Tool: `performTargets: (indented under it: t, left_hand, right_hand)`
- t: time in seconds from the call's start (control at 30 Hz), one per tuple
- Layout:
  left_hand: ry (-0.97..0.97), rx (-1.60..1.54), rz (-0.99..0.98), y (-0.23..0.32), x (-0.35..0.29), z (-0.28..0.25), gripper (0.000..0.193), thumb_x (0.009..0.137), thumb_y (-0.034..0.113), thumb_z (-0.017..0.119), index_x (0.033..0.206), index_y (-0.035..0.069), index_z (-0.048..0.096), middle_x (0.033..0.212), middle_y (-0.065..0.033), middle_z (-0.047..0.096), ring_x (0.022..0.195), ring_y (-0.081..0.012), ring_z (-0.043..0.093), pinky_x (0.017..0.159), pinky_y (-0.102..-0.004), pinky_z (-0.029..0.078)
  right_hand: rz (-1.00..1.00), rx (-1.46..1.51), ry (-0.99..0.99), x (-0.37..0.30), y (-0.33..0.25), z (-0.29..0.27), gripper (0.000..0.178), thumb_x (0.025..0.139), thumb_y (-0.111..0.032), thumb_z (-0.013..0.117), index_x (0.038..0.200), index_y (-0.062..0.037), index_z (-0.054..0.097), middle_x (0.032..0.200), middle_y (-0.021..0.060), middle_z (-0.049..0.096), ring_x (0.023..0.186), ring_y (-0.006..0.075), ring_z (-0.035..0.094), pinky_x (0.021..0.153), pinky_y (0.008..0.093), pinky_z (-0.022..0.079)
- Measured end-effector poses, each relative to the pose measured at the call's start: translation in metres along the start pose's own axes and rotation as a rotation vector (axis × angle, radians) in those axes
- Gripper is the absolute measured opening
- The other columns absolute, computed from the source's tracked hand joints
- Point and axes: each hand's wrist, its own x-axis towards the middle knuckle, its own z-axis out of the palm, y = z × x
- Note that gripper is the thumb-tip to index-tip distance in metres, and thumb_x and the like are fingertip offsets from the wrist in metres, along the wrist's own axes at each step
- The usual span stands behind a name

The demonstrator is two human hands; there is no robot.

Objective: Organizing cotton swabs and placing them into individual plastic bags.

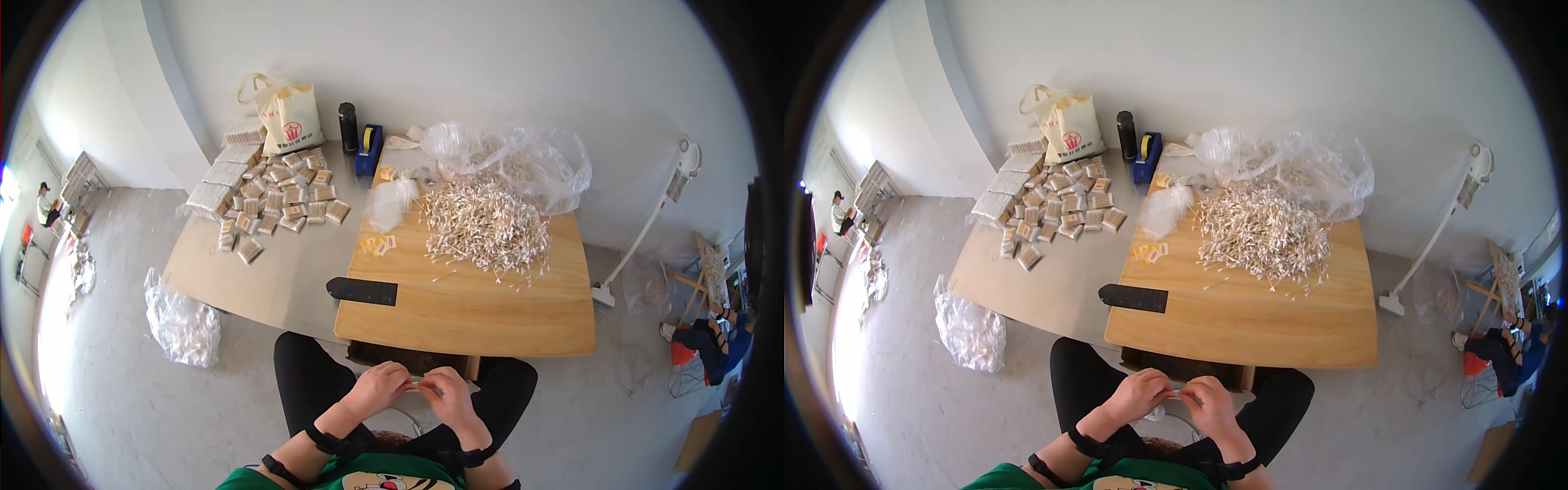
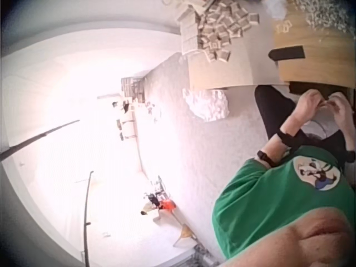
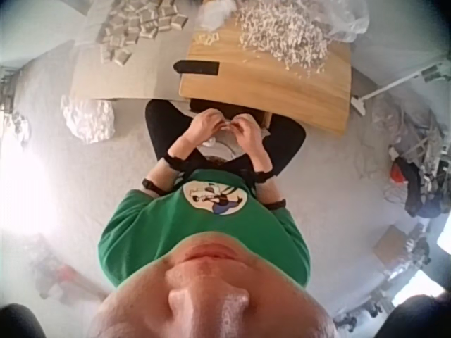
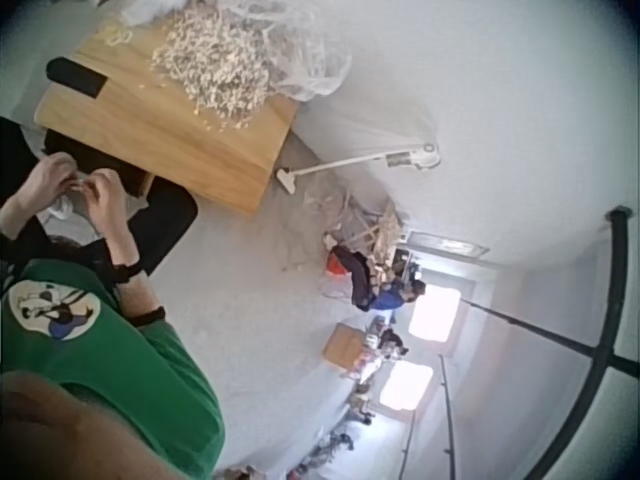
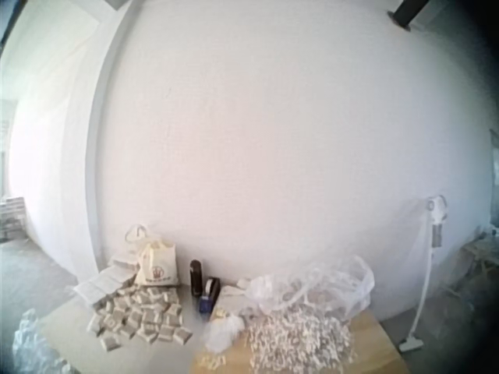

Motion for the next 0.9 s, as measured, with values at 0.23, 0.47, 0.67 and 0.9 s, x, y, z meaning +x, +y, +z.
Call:
performTargets:
  t: [0.23,0.47,0.67,0.9]
  left_hand:
    - [0.090,-0.008,0.002,0.003,0.000,-0.007,0.014,0.074,0.010,0.074,0.078,0.005,0.062,0.085,-0.0090,0.065,0.082,-0.0292,0.064,0.070,-0.0373,0.054]
    - [0.079,-0.003,0.093,0.001,0.006,-0.010,0.015,0.075,0.009,0.073,0.085,0.004,0.065,0.089,-0.0087,0.064,0.087,-0.0282,0.063,0.075,-0.0365,0.053]
    - [0.029,0.034,0.092,0.013,0.007,-0.006,0.013,0.077,0.012,0.071,0.085,0.005,0.063,0.091,-0.0078,0.062,0.090,-0.0269,0.061,0.079,-0.0373,0.052]
    - [-0.036,0.040,-0.009,0.004,-0.002,-0.004,0.019,0.080,0.019,0.074,0.077,0.004,0.062,0.082,-0.0101,0.061,0.080,-0.0300,0.061,0.070,-0.0387,0.051]
  right_hand:
    - [0.051,0.042,0.069,0.000,0.003,-0.001,0.017,0.068,0.001,0.077,0.078,-0.0019,0.064,0.085,0.0123,0.063,0.084,0.0297,0.065,0.069,0.0365,0.053]
    - [0.054,-0.012,0.066,0.001,0.002,0.000,0.019,0.068,0.000,0.078,0.078,-0.0022,0.063,0.083,0.0107,0.063,0.079,0.0288,0.064,0.066,0.0367,0.052]
    - [-0.021,-0.078,0.035,0.005,-0.004,-0.005,0.018,0.069,-0.004,0.079,0.077,-0.0028,0.063,0.080,0.0103,0.063,0.075,0.0302,0.062,0.063,0.0376,0.051]
    - [-0.033,-0.091,0.000,0.004,-0.007,-0.011,0.020,0.069,-0.008,0.080,0.075,-0.0031,0.062,0.076,0.0099,0.060,0.072,0.0302,0.059,0.061,0.0380,0.049]
